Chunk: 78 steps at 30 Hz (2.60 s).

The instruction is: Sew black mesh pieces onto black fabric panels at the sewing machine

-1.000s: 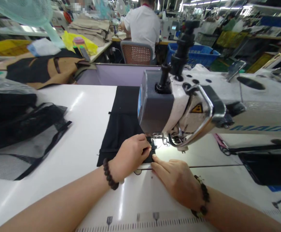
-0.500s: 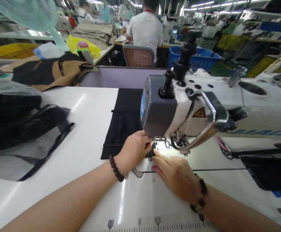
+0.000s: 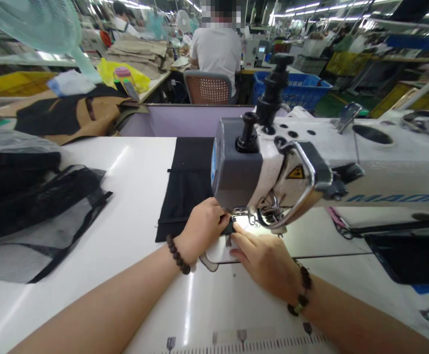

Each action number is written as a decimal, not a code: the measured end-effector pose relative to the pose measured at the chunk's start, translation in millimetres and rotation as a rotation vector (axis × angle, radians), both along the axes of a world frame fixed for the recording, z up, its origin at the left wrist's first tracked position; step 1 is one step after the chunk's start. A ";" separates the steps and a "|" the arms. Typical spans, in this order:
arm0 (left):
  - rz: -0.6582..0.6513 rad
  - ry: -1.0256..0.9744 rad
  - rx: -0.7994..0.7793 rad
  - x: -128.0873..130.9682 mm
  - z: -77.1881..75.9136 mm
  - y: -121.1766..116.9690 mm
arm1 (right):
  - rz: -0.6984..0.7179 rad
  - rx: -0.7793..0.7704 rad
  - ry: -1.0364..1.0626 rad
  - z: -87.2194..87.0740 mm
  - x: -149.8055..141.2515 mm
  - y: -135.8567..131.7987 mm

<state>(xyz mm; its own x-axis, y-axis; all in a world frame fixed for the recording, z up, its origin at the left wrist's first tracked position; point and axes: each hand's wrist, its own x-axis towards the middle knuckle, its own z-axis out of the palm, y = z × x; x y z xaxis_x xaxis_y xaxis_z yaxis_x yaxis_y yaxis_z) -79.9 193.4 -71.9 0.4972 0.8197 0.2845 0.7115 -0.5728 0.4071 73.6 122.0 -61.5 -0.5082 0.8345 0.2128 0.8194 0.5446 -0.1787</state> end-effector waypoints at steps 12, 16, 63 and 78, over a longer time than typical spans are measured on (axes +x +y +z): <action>-0.090 0.094 -0.033 -6.0 8.8 -3.7 | 0.032 0.127 0.074 -9.3 1.1 0.0; -0.048 0.323 0.030 -30.0 20.4 -12.6 | 0.096 0.109 0.197 -6.9 4.8 2.2; 0.353 -1.155 -0.787 -161.1 20.8 -91.6 | -0.124 -0.756 1.137 -17.3 -50.5 33.7; 0.266 -1.149 -0.845 -158.6 33.1 -84.1 | -0.067 -0.686 1.096 -9.7 -60.5 28.8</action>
